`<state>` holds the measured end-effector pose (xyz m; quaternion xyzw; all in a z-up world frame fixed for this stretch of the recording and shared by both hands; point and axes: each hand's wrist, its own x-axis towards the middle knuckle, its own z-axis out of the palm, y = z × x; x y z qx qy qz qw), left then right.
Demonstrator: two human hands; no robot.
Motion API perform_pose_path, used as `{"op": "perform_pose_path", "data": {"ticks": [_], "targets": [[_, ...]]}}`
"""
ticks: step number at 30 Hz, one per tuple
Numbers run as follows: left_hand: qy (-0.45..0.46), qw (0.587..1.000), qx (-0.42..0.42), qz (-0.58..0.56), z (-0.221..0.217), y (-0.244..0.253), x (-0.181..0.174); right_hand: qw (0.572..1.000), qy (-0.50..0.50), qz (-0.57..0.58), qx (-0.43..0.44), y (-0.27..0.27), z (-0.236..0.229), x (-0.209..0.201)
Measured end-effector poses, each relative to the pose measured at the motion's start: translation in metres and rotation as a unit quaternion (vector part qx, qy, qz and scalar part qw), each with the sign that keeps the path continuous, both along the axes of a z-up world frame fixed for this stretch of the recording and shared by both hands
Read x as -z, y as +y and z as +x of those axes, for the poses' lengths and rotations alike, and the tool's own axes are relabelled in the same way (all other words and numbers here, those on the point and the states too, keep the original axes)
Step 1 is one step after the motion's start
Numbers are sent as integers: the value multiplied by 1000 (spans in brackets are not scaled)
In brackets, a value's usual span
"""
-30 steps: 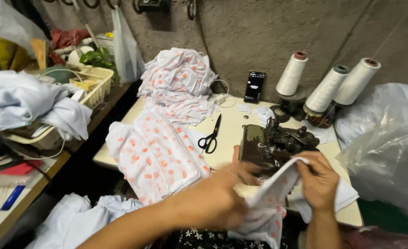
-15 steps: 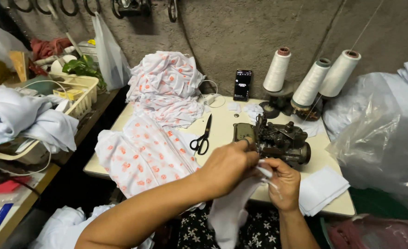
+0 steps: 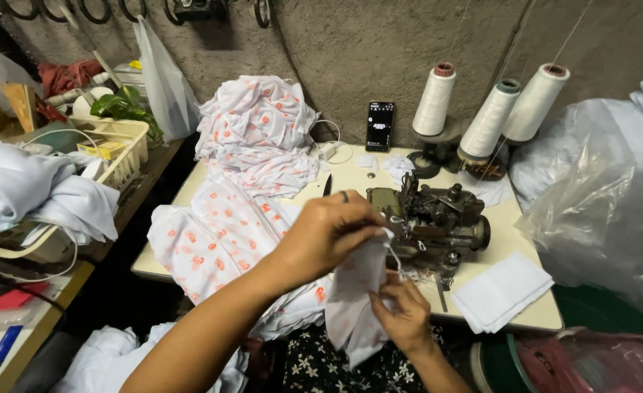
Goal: Sorting and preparing fabric pieces on a workbench in a sewing factory
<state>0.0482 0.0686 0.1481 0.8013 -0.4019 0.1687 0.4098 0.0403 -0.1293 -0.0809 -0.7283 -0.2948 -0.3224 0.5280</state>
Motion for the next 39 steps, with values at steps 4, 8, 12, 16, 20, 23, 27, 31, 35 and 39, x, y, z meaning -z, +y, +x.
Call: {"op": "perform_pose_path", "data": {"ticks": [4,8,12,16,20,23,27,31,35,39], "targets": [[-27,996,-28,-76,0,5,-1,995,-62,-57,51,-9,-4,-17],[-38,994,-58,-82,0,12,-2,982,-118,-136,49,-16,-3,-22],[-42,994,-56,-81,7,18,7,987,-113,-102,47,-23,-2,-21],[2,993,-52,-104,15,24,12,996,-56,-66,12,-32,-2,-14],[104,984,-50,-132,24,25,28,999,0,-32,-26,-33,-9,-13],[173,974,-56,-139,34,23,38,997,64,-2,-33,-37,-11,10],[223,965,-55,-123,59,19,64,986,159,31,-39,-43,-18,54],[291,950,-45,-101,94,5,96,906,373,174,-99,-50,-20,105],[360,931,-8,-51,136,-20,153,840,520,134,-78,-48,-34,106],[472,879,-59,18,109,-56,135,832,531,128,-93,-53,-46,129]]}}
